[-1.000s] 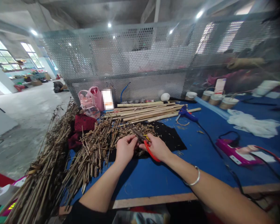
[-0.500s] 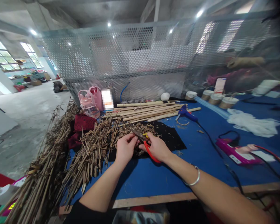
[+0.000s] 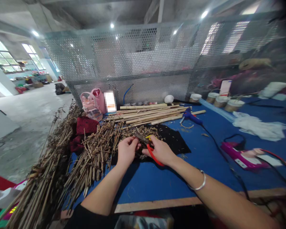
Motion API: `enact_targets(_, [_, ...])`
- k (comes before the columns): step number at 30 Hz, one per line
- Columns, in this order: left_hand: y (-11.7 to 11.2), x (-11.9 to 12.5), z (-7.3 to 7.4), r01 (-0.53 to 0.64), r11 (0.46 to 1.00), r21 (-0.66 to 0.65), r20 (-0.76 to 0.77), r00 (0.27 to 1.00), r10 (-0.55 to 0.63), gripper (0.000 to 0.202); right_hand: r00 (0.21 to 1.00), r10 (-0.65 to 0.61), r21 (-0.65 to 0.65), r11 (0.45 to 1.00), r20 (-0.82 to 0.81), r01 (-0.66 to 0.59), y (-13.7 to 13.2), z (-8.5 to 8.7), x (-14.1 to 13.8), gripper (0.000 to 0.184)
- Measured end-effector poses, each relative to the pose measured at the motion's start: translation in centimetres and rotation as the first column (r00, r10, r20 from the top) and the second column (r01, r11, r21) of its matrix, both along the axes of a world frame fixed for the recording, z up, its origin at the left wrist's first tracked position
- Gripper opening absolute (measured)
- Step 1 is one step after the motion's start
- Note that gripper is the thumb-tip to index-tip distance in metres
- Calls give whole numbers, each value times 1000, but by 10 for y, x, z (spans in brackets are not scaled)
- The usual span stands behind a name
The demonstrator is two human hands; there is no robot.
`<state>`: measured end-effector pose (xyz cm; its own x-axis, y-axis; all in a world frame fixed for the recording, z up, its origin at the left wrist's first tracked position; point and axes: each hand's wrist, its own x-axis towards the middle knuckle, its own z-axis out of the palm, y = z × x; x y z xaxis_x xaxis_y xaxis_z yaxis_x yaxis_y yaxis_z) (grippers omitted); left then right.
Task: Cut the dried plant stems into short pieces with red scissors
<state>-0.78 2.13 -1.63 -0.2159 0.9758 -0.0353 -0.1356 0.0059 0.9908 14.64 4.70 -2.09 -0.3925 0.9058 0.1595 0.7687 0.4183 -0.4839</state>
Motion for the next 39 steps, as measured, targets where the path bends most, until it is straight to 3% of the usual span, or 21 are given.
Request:
enact_targets(8, [-3,1,0,17,999,42,-145,989,-11,21,999,23,118,993,47,-29,-1,5,-2,39])
enact_targets(12, [-4,1,1,30,997,70,-230,973,-13,22,999,-2,74,997,34,0,-1,2,-1,36])
enact_targets(19, [-4,2,1,66,998,5,-181,981,-64,28,1000,-29,6,1000,3,29,1,-4,-1,36])
enact_targets(28, [-1,-2,-4,-6,1000,21,-236,972,10,30,998,-55,-5,998,34,55,2,-3,-1,36])
enact_targets(34, [-3,-3,-1,21,999,48,-365,931,-2,27,999,-7,110,994,32,3,-2,5,-3,43])
enact_targets(39, [-6,-3,4,33,994,107,-466,885,21,28,999,-21,30,999,43,20,-1,2,-2,39])
